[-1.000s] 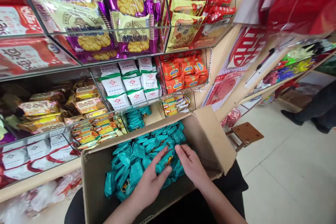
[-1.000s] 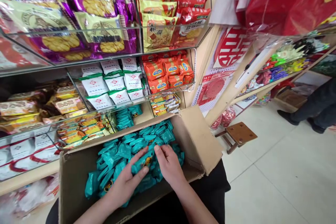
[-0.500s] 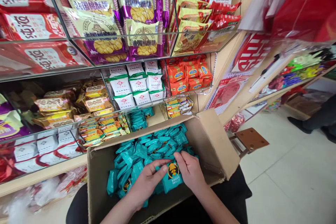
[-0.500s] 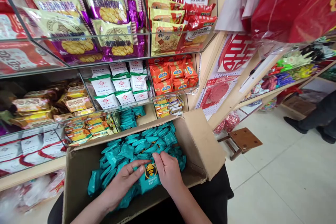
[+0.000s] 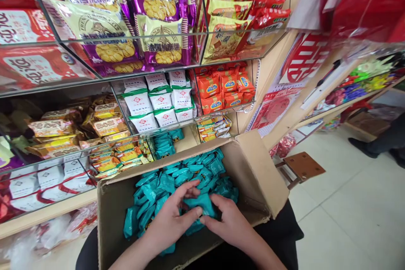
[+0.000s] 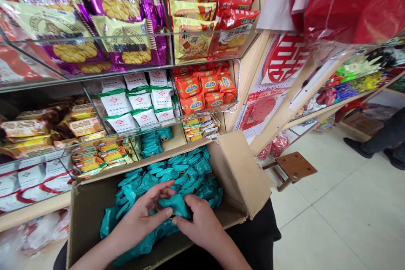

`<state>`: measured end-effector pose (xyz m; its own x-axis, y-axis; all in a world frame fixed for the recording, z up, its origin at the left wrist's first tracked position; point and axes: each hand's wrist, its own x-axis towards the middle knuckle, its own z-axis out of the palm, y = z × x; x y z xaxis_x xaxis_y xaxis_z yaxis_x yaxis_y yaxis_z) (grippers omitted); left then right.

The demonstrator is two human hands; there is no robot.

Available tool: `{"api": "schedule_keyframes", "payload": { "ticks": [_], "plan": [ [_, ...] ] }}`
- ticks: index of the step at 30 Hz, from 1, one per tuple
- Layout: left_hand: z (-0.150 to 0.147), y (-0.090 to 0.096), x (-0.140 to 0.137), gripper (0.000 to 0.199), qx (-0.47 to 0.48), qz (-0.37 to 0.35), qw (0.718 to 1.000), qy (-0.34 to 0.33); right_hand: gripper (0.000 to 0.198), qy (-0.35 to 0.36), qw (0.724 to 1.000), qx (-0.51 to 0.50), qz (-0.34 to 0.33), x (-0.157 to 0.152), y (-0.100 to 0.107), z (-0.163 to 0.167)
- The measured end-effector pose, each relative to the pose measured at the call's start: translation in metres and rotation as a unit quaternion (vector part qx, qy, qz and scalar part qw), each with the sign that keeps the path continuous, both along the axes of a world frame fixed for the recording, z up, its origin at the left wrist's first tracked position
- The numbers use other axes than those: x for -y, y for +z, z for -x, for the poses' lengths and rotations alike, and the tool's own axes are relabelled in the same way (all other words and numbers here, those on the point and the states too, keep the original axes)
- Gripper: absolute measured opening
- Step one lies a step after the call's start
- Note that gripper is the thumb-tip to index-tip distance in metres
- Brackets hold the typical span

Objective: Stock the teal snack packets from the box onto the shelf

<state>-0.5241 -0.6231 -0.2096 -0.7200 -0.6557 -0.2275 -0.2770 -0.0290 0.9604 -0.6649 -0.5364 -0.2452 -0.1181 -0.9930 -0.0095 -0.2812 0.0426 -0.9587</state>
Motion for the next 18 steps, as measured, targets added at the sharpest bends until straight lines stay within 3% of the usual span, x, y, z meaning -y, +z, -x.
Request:
{"api": "schedule_keyframes", "payload": {
  "ticks": [2,4,7,10,14,18],
  "plan": [
    [0.003,0.013,0.008,0.043,0.058,0.067,0.994,-0.059,0.007,-0.006,0.996,-0.086,0.017,0.000,0.005,0.002],
    [0.009,0.027,0.018,0.029,0.094,0.108,0.982,-0.121,0.008,-0.005,0.995,-0.099,0.021,0.001,0.010,0.003],
    [0.016,0.041,0.033,0.014,0.084,0.085,0.984,-0.136,0.019,-0.027,0.999,-0.044,0.017,0.002,0.016,0.007],
    [0.019,0.045,0.046,0.020,0.029,-0.050,0.998,-0.025,0.023,-0.075,0.997,-0.010,0.019,0.000,0.014,0.019],
    [0.023,0.051,0.064,0.020,-0.010,-0.230,0.967,0.106,0.018,-0.123,0.991,-0.050,-0.004,-0.008,-0.003,0.045],
    [0.032,0.060,0.088,0.011,-0.043,-0.269,0.940,0.205,0.020,-0.152,0.985,-0.075,-0.034,-0.018,-0.025,0.065]
  ]
}}
